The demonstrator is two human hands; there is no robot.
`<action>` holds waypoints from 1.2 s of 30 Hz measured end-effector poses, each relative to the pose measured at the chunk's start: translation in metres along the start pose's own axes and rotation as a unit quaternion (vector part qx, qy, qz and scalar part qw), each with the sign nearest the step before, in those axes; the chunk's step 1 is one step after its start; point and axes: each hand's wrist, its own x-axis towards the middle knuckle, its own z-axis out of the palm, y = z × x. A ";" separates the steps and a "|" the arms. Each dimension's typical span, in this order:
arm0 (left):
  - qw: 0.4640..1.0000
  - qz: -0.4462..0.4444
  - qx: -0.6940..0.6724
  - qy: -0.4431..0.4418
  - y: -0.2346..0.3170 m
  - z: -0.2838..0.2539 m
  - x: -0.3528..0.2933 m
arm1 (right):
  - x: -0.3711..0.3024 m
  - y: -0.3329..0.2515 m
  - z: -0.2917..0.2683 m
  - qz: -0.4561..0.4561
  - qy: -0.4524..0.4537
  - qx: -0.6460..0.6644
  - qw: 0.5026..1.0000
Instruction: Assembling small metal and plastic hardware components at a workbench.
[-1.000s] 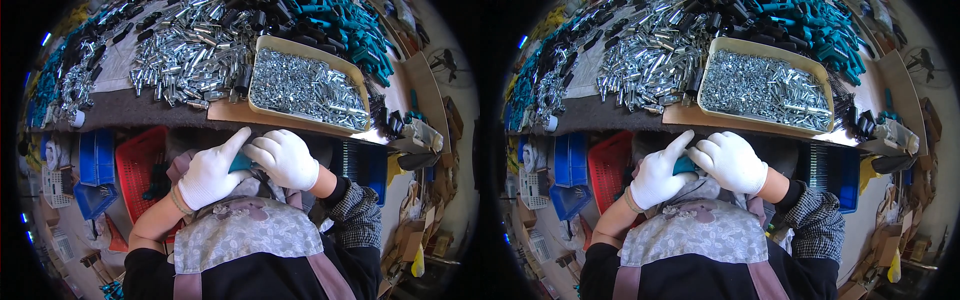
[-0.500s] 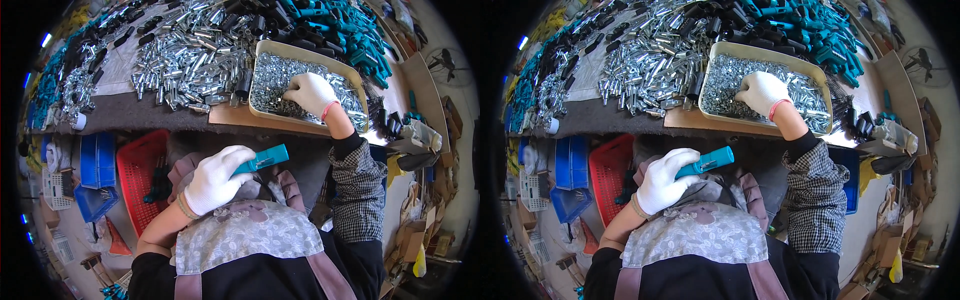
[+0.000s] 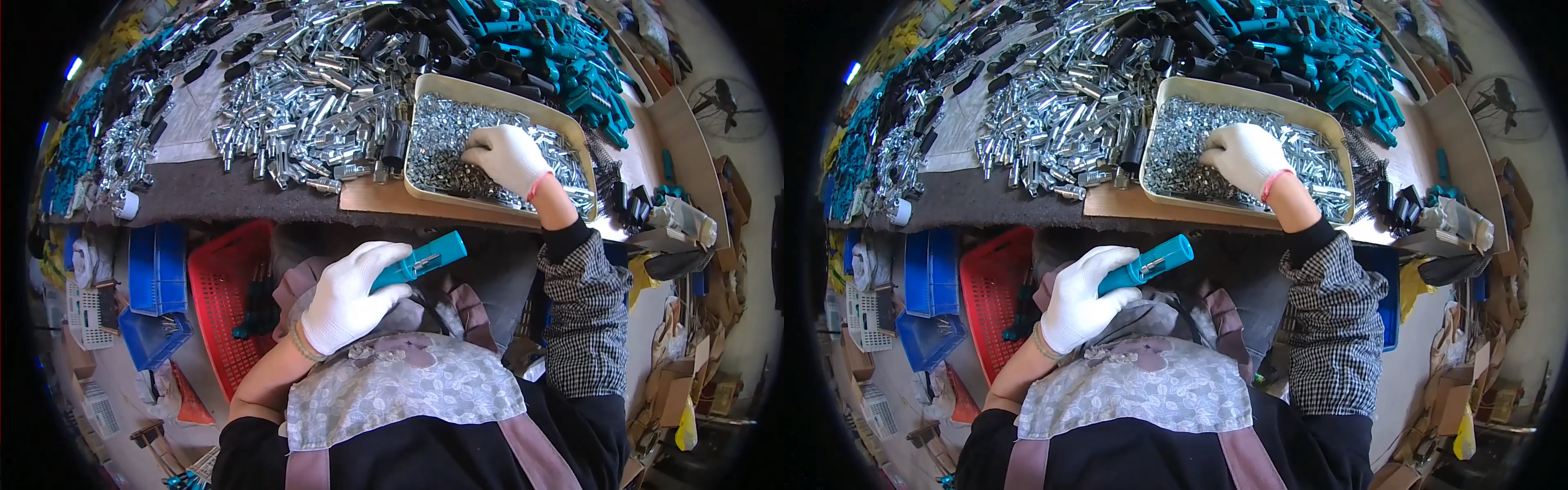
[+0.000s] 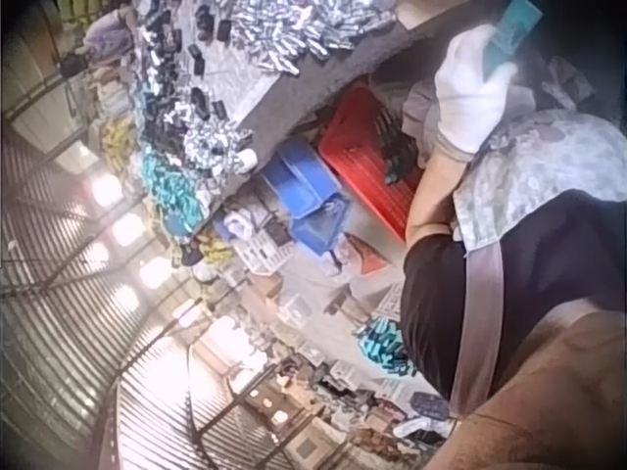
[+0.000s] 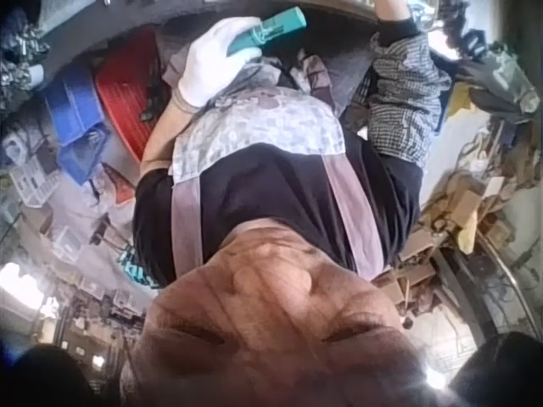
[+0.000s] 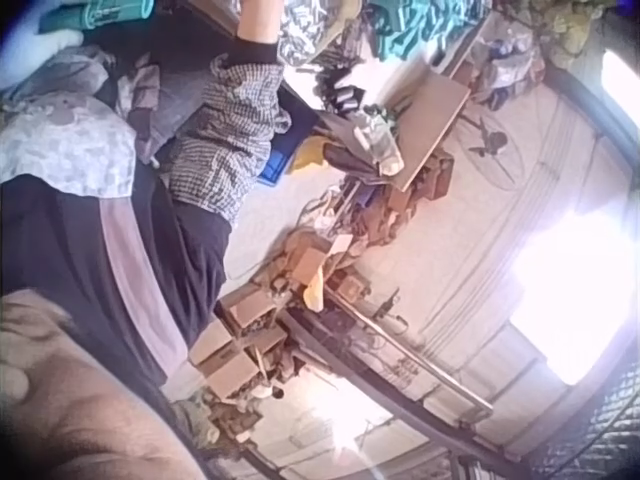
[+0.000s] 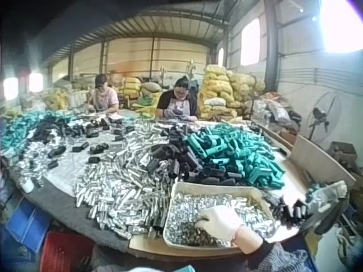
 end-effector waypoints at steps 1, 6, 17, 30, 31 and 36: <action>1.000 0.000 0.001 0.003 -0.001 -0.001 0.000 | -0.002 0.003 0.001 0.010 0.023 0.023 0.999; 0.992 -0.107 -0.067 -0.018 -0.001 -0.003 0.003 | -0.020 0.002 -0.009 -0.016 0.114 0.090 0.989; 0.897 -0.263 -0.355 0.019 0.001 -0.003 0.006 | -0.029 -0.018 0.007 0.046 0.213 0.106 0.970; 0.910 -0.218 -0.344 0.082 -0.002 0.010 0.014 | -0.090 -0.113 0.059 0.037 0.182 0.411 0.893; 0.910 -0.219 -0.339 0.089 -0.004 0.013 0.011 | -0.089 -0.114 0.063 0.036 0.185 0.423 0.886; 0.931 -0.212 -0.288 0.074 0.003 0.021 0.011 | -0.093 -0.104 0.061 0.116 0.115 0.475 0.865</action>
